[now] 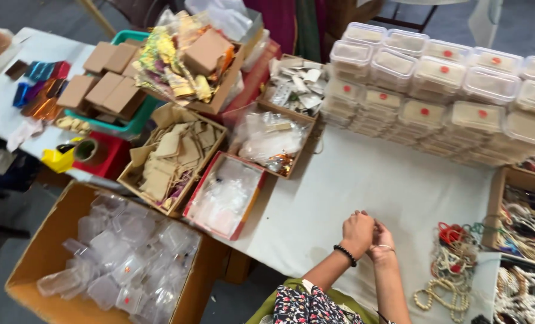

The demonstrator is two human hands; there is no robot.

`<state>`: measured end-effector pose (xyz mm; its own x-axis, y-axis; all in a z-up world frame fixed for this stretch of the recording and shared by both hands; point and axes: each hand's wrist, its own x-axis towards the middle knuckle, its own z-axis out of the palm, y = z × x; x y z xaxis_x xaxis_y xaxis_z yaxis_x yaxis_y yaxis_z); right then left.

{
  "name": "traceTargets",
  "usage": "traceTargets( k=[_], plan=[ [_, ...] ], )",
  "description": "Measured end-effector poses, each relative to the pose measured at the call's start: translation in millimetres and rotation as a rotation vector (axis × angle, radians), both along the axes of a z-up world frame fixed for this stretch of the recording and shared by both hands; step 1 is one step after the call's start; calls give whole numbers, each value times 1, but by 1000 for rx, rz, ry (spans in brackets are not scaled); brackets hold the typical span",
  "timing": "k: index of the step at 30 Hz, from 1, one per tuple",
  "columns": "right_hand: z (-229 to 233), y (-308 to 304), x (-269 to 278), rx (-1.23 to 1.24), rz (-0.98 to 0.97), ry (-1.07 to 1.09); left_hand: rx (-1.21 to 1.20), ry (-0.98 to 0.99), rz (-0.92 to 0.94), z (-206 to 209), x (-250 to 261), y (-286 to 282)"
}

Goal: The person folds small beige fabric pouches and places them into clear plastic containers. They also handle various necklaces and beads from boxes on the table, occasionally picking them up and placing them back down.

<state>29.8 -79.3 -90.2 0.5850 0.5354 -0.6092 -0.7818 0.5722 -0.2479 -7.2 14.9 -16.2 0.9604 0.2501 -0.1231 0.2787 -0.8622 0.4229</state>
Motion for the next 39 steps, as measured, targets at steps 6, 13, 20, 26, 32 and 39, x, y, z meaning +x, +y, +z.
traceTargets(
  k=[6, 13, 20, 26, 32, 39],
  plan=[
    [26, 31, -18, 61, -7, 68, 610, -554, 428, -190, 31, -34],
    [-90, 16, -7, -110, 40, 90, -68, 149, 235, -55, -4, 14],
    [-52, 17, -15, -104, 117, -1, -145, 17, 108, -19, -24, 32],
    [-22, 28, -25, -58, 113, 21, -87, -17, 5, -53, -30, 31],
    [-89, 7, -9, 8, -2, 157, -269, -274, 203, -12, -18, 133],
    [-13, 34, -10, -76, -13, 245, 214, -508, 959, -49, -45, 448]
  ],
)
